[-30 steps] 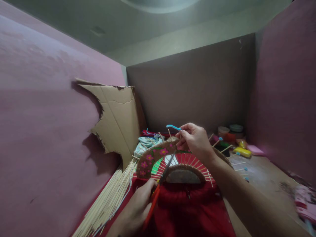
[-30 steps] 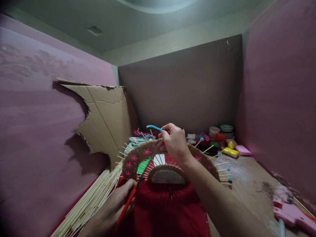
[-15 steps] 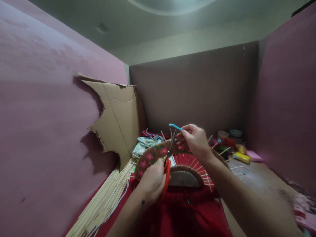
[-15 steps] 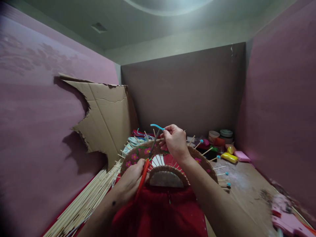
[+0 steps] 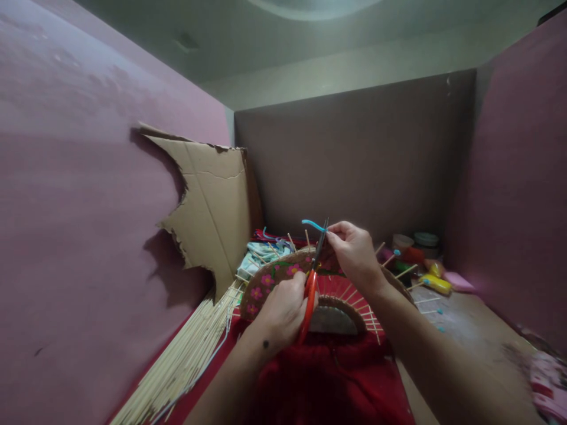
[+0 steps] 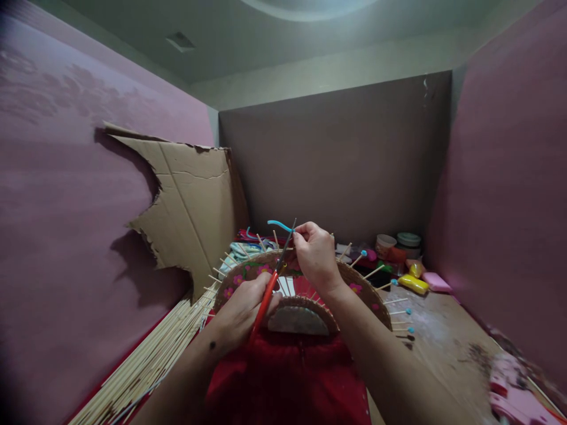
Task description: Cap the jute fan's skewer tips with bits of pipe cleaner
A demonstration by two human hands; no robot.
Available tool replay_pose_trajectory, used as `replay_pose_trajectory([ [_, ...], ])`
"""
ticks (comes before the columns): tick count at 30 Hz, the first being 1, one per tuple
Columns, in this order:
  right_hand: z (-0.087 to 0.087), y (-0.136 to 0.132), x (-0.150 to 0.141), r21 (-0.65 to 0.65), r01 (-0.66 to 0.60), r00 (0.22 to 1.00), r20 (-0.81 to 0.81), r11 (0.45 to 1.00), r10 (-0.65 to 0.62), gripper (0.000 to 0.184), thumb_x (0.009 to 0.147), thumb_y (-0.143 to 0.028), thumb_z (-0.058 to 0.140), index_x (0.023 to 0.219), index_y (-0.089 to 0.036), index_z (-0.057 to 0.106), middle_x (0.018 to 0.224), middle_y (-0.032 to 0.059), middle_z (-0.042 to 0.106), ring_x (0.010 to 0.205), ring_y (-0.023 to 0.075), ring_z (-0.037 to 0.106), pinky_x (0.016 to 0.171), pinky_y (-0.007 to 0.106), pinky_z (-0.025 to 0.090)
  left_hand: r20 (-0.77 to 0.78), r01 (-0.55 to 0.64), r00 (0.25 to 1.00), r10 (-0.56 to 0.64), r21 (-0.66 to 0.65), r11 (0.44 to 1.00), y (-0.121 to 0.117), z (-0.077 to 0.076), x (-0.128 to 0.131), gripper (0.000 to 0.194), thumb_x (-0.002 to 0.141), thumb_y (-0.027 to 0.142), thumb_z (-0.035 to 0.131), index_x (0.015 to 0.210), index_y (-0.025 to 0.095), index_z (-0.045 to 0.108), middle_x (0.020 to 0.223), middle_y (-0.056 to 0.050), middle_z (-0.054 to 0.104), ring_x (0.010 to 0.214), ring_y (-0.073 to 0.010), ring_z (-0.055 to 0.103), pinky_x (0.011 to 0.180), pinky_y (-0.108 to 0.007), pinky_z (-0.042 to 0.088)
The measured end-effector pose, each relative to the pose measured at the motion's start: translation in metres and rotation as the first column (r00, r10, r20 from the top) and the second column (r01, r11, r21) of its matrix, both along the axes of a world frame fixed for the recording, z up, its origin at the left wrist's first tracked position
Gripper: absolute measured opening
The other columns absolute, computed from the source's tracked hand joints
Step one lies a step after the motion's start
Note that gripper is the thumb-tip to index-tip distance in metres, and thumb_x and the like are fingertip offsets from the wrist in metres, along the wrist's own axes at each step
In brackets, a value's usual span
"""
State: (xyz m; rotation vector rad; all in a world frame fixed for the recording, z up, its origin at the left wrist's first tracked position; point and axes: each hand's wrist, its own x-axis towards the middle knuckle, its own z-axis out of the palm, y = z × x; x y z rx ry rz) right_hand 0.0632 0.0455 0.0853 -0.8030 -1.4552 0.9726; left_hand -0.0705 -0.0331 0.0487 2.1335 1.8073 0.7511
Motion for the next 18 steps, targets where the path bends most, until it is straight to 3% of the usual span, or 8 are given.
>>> replay_pose_trajectory([
  [7,-0.002,0.0,0.001,0.049,0.032,0.999,0.039,0.998,-0.034,0.017,0.076,-0.033,0.052,0.077,-0.016,0.055,0.062,0.004,0.064,0.043,0.014,0.059,0.035,0.023,0.047,-0.116,-0.083,0.989,0.087,0.047,0.995,0.006,0.005,0.007,0.026,0.086,0.038,0.036,0.081,0.017,0.05,0.073,-0.007,0.062,0.061,-0.0173,0.055,0.057,-0.028,0.036],
  [13,0.001,0.0,0.002,0.05,0.036,0.997,0.07,0.998,-0.039,0.016,0.076,-0.031,0.051,0.077,-0.015,0.055,0.058,0.0035,0.062,0.04,0.0138,0.057,0.032,0.022,0.044,-0.237,-0.128,0.961,0.141,0.07,0.989,0.012,0.011,0.01,0.028,0.082,0.039,0.041,0.081,0.016,0.058,0.076,-0.011,0.064,0.069,-0.0234,0.06,0.058,-0.03,0.038],
  [18,0.002,0.008,-0.001,0.091,0.067,0.993,0.087,0.994,-0.075,0.015,0.075,-0.029,0.05,0.074,-0.015,0.054,0.051,0.0023,0.059,0.036,0.0137,0.055,0.03,0.021,0.042,-0.173,-0.033,0.984,0.047,0.083,0.996,0.015,0.022,0.009,0.029,0.083,0.033,0.04,0.07,0.015,0.058,0.067,-0.006,0.062,0.061,-0.0162,0.055,0.058,-0.027,0.037],
])
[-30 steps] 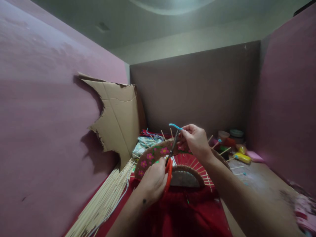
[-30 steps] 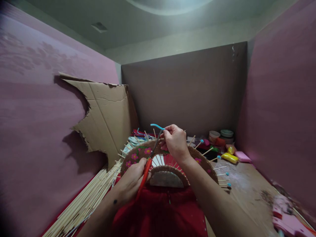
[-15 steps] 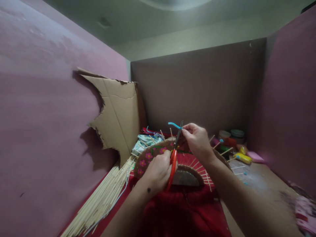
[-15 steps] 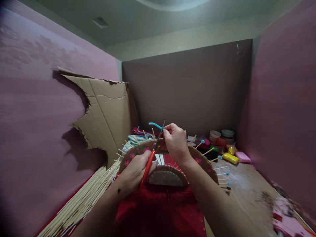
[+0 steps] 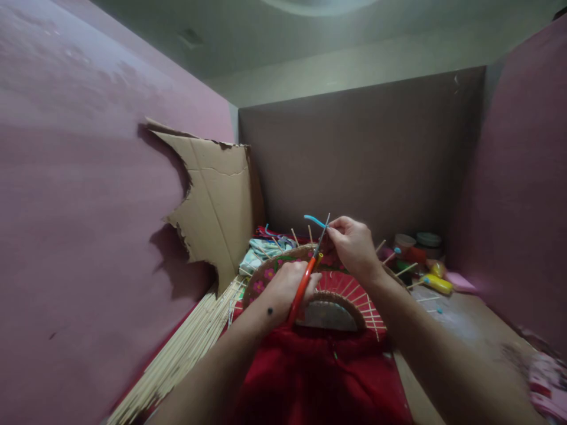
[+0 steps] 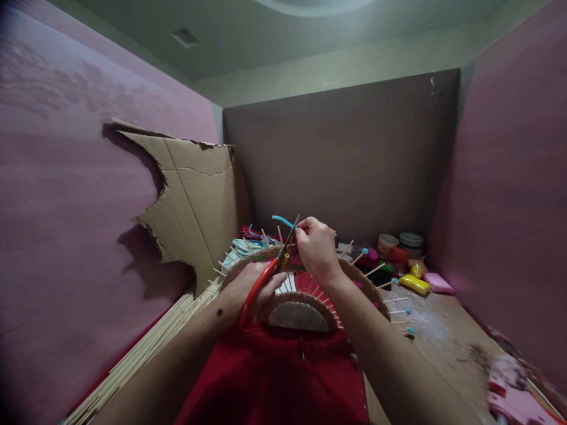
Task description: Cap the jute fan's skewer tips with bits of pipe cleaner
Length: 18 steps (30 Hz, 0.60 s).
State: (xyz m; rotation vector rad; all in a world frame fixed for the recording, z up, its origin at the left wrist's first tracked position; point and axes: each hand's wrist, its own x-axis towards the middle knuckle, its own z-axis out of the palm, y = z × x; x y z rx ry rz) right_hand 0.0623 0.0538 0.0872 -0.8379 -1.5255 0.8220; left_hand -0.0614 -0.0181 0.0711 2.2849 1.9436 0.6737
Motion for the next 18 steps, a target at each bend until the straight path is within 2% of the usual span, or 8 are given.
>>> replay_pose_trajectory([
  [4,0.0,0.009,-0.003,0.002,0.013,1.0,0.002,1.0,-0.013,0.013,0.074,-0.028,0.051,0.072,-0.016,0.055,0.054,0.0037,0.062,0.035,0.0141,0.055,0.028,0.022,0.042,0.118,0.032,0.993,-0.025,-0.06,0.998,0.002,0.01,0.0,0.031,0.082,0.035,0.043,0.061,0.015,0.055,0.05,0.0,0.05,0.048,-0.0112,0.043,0.049,-0.025,0.031],
  [7,-0.001,0.015,-0.004,0.014,0.022,1.0,0.007,1.0,-0.022,0.012,0.073,-0.027,0.051,0.071,-0.016,0.055,0.055,0.0038,0.062,0.037,0.0151,0.057,0.03,0.023,0.044,0.161,0.016,0.987,-0.007,-0.054,0.998,0.007,0.013,-0.001,0.029,0.081,0.034,0.045,0.062,0.014,0.055,0.05,0.001,0.047,0.048,-0.0104,0.041,0.049,-0.024,0.03],
  [10,-0.001,0.019,-0.005,-0.012,0.007,1.0,-0.013,1.0,-0.007,0.01,0.072,-0.024,0.051,0.072,-0.015,0.054,0.059,0.005,0.064,0.039,0.0155,0.058,0.032,0.025,0.047,0.141,0.042,0.989,-0.039,-0.017,0.999,0.008,0.01,-0.002,0.026,0.08,0.031,0.046,0.061,0.015,0.052,0.052,0.001,0.047,0.051,-0.0102,0.041,0.052,-0.024,0.031],
  [13,-0.001,0.019,-0.005,-0.069,-0.033,0.998,-0.059,0.997,0.029,0.007,0.072,-0.021,0.05,0.073,-0.014,0.052,0.06,0.0049,0.063,0.039,0.0148,0.058,0.032,0.024,0.047,0.201,0.062,0.978,-0.063,0.009,0.998,-0.003,-0.007,-0.008,0.025,0.082,0.033,0.044,0.064,0.016,0.049,0.058,0.001,0.049,0.054,-0.0098,0.042,0.052,-0.023,0.031],
  [16,0.0,0.02,-0.003,-0.107,-0.077,0.994,-0.091,0.991,0.067,0.007,0.073,-0.02,0.051,0.075,-0.014,0.051,0.059,0.0047,0.062,0.04,0.0143,0.059,0.031,0.021,0.044,0.258,0.1,0.962,-0.086,-0.043,0.994,-0.025,-0.036,-0.019,0.027,0.083,0.04,0.045,0.07,0.017,0.049,0.064,0.002,0.051,0.055,-0.0089,0.042,0.051,-0.02,0.031],
  [18,-0.001,0.02,-0.001,-0.128,-0.115,0.988,-0.117,0.985,0.1,0.008,0.073,-0.021,0.053,0.077,-0.014,0.051,0.06,0.0043,0.062,0.04,0.0138,0.059,0.031,0.02,0.043,0.194,0.117,0.976,-0.094,-0.11,0.987,-0.041,-0.057,-0.03,0.025,0.082,0.041,0.048,0.074,0.018,0.051,0.064,0.001,0.054,0.055,-0.0099,0.045,0.052,-0.021,0.032],
])
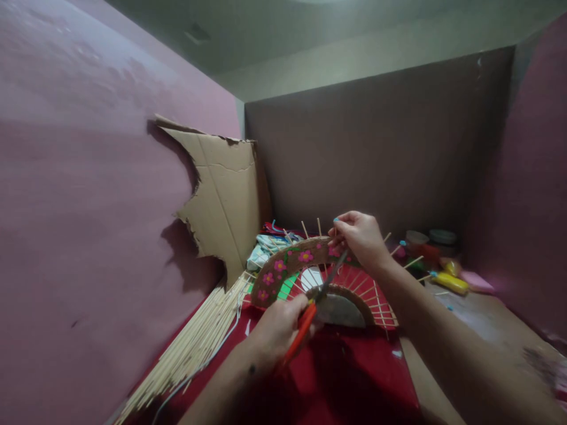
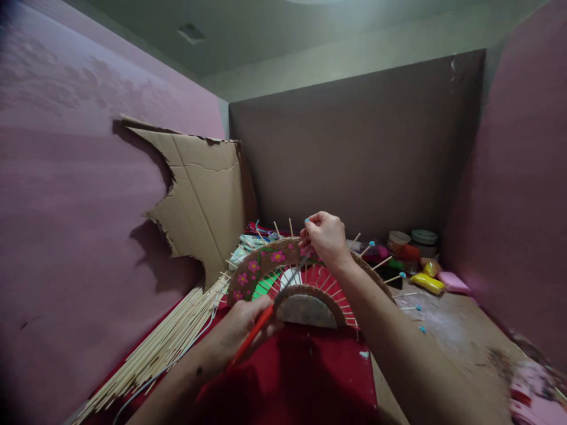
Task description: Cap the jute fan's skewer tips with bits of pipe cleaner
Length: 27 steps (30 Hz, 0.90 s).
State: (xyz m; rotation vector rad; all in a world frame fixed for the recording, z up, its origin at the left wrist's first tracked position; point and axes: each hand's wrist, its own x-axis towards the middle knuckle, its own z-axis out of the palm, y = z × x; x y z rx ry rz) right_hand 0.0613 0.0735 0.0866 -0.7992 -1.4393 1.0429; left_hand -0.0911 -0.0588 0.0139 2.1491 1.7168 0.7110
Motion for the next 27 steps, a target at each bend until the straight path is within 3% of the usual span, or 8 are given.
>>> replay_pose_trajectory([
  [6,0.003,-0.012,0.004,0.004,-0.022,0.999,0.045,1.0,0.022,0.014,0.075,-0.027,0.056,0.072,-0.013,0.055,0.055,0.0034,0.061,0.038,0.0114,0.056,0.03,0.018,0.04,-0.251,-0.076,0.967,0.036,-0.151,0.986,-0.023,-0.038,-0.023,0.023,0.076,0.043,0.056,0.08,0.02,0.055,0.073,-0.002,0.064,0.065,-0.0172,0.057,0.056,-0.025,0.034],
  [12,0.006,-0.029,0.004,0.048,0.023,0.999,0.046,0.999,-0.025,0.013,0.073,-0.025,0.059,0.066,-0.014,0.055,0.055,0.0037,0.061,0.037,0.0117,0.055,0.029,0.02,0.04,-0.318,-0.049,0.948,-0.003,-0.153,0.987,-0.026,-0.04,-0.018,0.018,0.073,0.024,0.053,0.089,0.019,0.061,0.089,-0.007,0.065,0.081,-0.0218,0.06,0.068,-0.029,0.041],
  [16,0.008,-0.037,0.01,0.077,0.038,0.999,0.032,0.996,-0.04,0.012,0.072,-0.026,0.061,0.068,-0.015,0.056,0.057,0.0041,0.062,0.039,0.0113,0.056,0.031,0.019,0.042,-0.107,0.022,0.994,-0.033,-0.103,0.994,-0.028,-0.011,-0.03,0.018,0.076,0.03,0.055,0.087,0.02,0.064,0.092,-0.004,0.064,0.081,-0.0167,0.058,0.07,-0.025,0.043],
  [18,0.012,-0.042,0.015,0.096,0.057,0.998,0.021,0.994,-0.059,0.012,0.072,-0.026,0.062,0.069,-0.015,0.057,0.058,0.0043,0.062,0.039,0.0107,0.056,0.032,0.019,0.043,0.048,-0.065,0.997,0.064,0.014,0.998,-0.024,0.004,-0.047,0.021,0.083,0.032,0.048,0.083,0.02,0.065,0.086,-0.002,0.065,0.079,-0.0141,0.057,0.071,-0.024,0.042],
  [19,0.014,-0.044,0.017,0.107,0.064,0.998,0.012,0.992,-0.066,0.012,0.072,-0.025,0.062,0.069,-0.015,0.057,0.059,0.0047,0.063,0.04,0.0106,0.056,0.033,0.019,0.043,0.138,-0.175,0.977,0.162,0.092,0.98,-0.019,0.01,-0.058,0.024,0.083,0.033,0.047,0.079,0.019,0.065,0.081,-0.002,0.065,0.076,-0.0134,0.057,0.07,-0.024,0.042],
  [21,0.021,-0.048,0.021,0.132,0.081,0.997,-0.004,0.988,-0.081,0.011,0.073,-0.023,0.061,0.069,-0.014,0.058,0.06,0.0058,0.063,0.039,0.0115,0.057,0.034,0.021,0.045,0.367,-0.445,0.857,0.361,0.176,0.878,-0.006,0.018,-0.081,0.025,0.08,0.038,0.052,0.078,0.016,0.065,0.069,-0.001,0.062,0.064,-0.0119,0.055,0.059,-0.022,0.041],
  [24,0.032,-0.051,0.025,0.151,0.128,0.992,0.002,0.98,-0.13,0.011,0.074,-0.021,0.061,0.069,-0.012,0.06,0.057,0.0076,0.063,0.039,0.0141,0.058,0.033,0.023,0.044,0.608,-0.535,0.698,0.378,0.091,0.84,0.022,0.019,-0.111,0.026,0.073,0.038,0.058,0.074,0.012,0.061,0.056,0.001,0.054,0.047,-0.0085,0.047,0.043,-0.02,0.033],
  [27,0.04,-0.052,0.027,0.132,0.246,0.969,-0.005,0.96,-0.247,0.009,0.072,-0.019,0.063,0.069,-0.011,0.063,0.056,0.0075,0.063,0.038,0.0151,0.058,0.032,0.021,0.042,0.635,-0.5,0.671,0.382,0.008,0.866,0.052,0.012,-0.127,0.022,0.071,0.033,0.058,0.076,0.011,0.06,0.051,0.003,0.051,0.042,-0.0059,0.042,0.039,-0.017,0.029],
])
